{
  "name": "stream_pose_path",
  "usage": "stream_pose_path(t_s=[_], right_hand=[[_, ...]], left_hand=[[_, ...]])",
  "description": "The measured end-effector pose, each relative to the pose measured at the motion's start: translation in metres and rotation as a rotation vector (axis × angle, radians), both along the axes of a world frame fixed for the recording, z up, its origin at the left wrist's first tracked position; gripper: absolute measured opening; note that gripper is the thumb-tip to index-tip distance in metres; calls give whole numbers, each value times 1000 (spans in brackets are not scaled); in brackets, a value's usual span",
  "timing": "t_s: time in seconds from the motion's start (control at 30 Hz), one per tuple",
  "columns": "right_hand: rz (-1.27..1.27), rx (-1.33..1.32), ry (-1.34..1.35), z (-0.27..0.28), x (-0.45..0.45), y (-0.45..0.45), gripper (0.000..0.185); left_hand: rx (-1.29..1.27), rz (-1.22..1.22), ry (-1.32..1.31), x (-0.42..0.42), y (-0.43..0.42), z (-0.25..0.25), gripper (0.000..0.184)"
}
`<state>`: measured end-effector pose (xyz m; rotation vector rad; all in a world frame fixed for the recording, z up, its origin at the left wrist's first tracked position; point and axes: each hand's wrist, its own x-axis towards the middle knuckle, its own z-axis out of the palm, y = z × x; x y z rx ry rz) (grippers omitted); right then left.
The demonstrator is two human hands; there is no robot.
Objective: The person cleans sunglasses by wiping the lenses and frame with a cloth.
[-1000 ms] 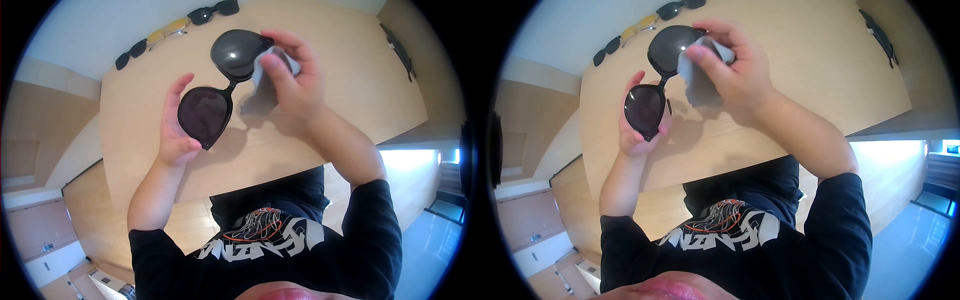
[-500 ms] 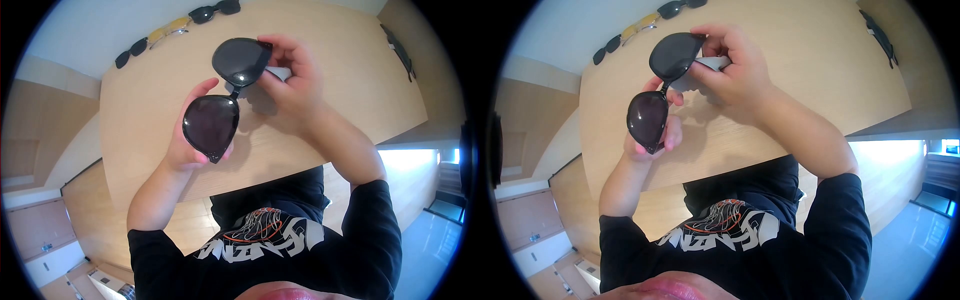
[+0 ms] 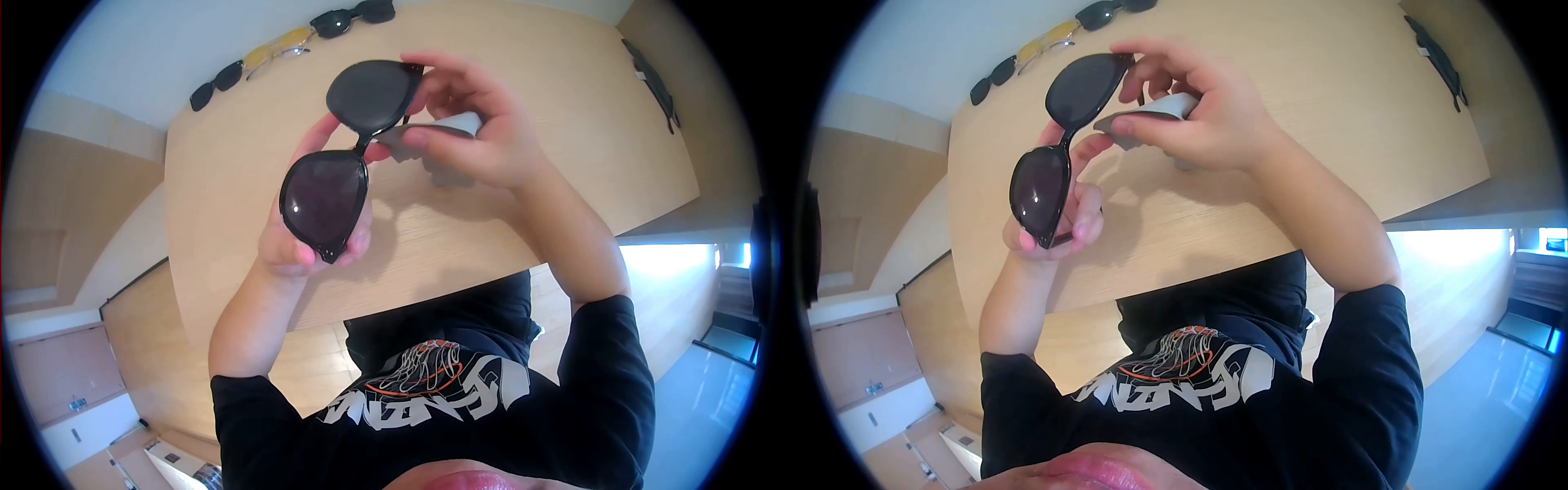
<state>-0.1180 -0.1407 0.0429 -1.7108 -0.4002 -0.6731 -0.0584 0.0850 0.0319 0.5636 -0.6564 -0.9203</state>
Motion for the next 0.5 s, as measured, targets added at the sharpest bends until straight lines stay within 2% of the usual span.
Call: stream_pose_path(t_s=[0.13,0.4,0.5], right_hand=[[-23,-81,-67,6,-1,-7,59],[-24,-175,-112,13,-5,-9,62],[-3,-173,-116,13,-8,-10,61]], left_hand=[[35,29,-22,2,2,0,121],[135,148,-250,2,3,4,125],[99,121,-224,10,4,-5,125]])
